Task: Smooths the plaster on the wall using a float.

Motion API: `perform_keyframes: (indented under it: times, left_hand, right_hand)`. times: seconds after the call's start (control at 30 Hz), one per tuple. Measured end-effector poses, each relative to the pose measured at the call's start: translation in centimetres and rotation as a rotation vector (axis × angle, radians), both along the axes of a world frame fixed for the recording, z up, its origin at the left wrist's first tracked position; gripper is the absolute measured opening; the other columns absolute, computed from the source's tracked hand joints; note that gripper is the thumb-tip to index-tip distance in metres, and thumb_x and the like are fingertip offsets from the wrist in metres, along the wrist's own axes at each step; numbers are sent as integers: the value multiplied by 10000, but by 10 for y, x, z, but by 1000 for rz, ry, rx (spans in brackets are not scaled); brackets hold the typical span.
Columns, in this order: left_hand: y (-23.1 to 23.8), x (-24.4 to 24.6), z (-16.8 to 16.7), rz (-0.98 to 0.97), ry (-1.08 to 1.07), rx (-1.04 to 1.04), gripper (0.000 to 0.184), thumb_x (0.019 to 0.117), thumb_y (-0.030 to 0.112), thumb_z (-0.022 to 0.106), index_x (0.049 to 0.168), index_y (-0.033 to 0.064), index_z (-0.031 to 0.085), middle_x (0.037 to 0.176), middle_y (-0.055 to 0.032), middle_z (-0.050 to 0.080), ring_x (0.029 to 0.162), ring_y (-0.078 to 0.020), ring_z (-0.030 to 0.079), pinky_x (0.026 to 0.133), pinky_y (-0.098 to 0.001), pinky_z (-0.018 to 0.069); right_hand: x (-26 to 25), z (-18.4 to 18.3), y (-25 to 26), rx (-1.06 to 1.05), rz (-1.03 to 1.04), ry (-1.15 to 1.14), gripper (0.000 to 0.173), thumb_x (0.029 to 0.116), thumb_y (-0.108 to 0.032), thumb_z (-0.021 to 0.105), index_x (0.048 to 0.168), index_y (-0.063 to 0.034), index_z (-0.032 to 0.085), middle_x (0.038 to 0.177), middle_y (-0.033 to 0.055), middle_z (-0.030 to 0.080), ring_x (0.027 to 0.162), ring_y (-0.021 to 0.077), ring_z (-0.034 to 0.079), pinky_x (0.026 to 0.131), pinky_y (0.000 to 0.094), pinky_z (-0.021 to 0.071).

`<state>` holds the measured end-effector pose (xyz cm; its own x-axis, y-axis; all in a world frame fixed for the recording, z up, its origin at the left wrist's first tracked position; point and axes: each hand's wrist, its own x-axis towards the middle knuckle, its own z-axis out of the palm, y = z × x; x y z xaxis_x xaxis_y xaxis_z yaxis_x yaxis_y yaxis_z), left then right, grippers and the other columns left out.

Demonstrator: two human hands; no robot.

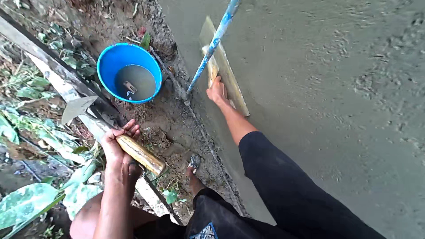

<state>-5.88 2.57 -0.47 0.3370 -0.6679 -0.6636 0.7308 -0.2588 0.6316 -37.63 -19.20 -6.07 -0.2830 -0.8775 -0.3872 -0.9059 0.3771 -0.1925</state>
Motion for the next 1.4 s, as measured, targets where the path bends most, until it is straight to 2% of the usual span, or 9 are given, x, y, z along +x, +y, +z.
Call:
perform_keyframes:
  times: [0.17,0.27,0.33,0.57,0.8,0.9,1.07,1.2,1.4]
  left_hand:
    - [8,2,18,-10,7,4,232,960,124,402,950,46,620,1171,-125,716,957,-211,717,831,-337,587]
    - [10,18,25,-29,10,-37,236,959,122,400,928,55,624,1207,-119,713,971,-205,722,834,-330,588]
    - [11,26,31,-27,9,-75,257,960,118,399,957,46,645,1198,-119,714,968,-201,720,846,-322,587]
    - [24,38,28,-18,-69,-160,220,914,137,435,830,88,633,1271,-118,691,1090,-223,693,895,-354,575]
    - [30,34,17,-165,80,-221,340,897,87,415,1122,24,663,1190,-122,713,1074,-205,698,939,-331,569]
    - [26,32,24,-209,74,-211,312,861,75,429,1016,83,698,1184,-76,732,1069,-168,700,924,-313,564]
    - [9,27,33,-109,4,-163,249,858,97,396,854,104,645,1144,-79,741,1001,-163,713,856,-298,574]
    - [-11,25,39,-20,1,-153,269,887,90,405,950,16,656,1088,-111,740,903,-168,719,786,-282,581]
    - [-43,31,34,-2,-17,-211,254,958,85,372,1008,36,616,1098,-91,724,843,-145,705,749,-290,574]
  right_hand:
    - [-33,-55,64,184,-54,86,663,929,-236,667,1491,-9,397,1229,247,675,1143,416,671,918,610,538]
    - [-58,-53,119,156,-52,106,570,947,-249,657,1424,1,471,1158,284,679,1076,465,677,846,646,545]
    - [-63,-37,127,134,-43,147,563,965,-268,670,1427,-9,482,1151,267,687,1083,442,680,903,610,541]
    - [-20,-25,38,-122,-38,97,702,915,-258,743,1458,55,425,1218,306,651,1142,460,648,968,616,513]
    - [8,-96,-26,126,-16,106,615,917,-265,693,1438,-11,486,1236,259,666,1132,427,666,913,631,541]
    - [4,-104,-11,128,-12,112,541,939,-296,670,1389,-27,537,1223,263,670,1122,441,665,877,644,544]
    - [8,-39,1,107,-27,162,571,964,-288,662,1445,-36,487,1260,224,667,1183,383,653,974,567,526]
    - [14,25,4,13,-30,161,565,957,-274,676,1430,-29,489,1230,237,672,1175,400,651,978,579,517]
    - [32,132,-20,-204,-20,110,516,940,-267,687,1359,4,554,1209,266,671,1147,439,652,939,640,511]
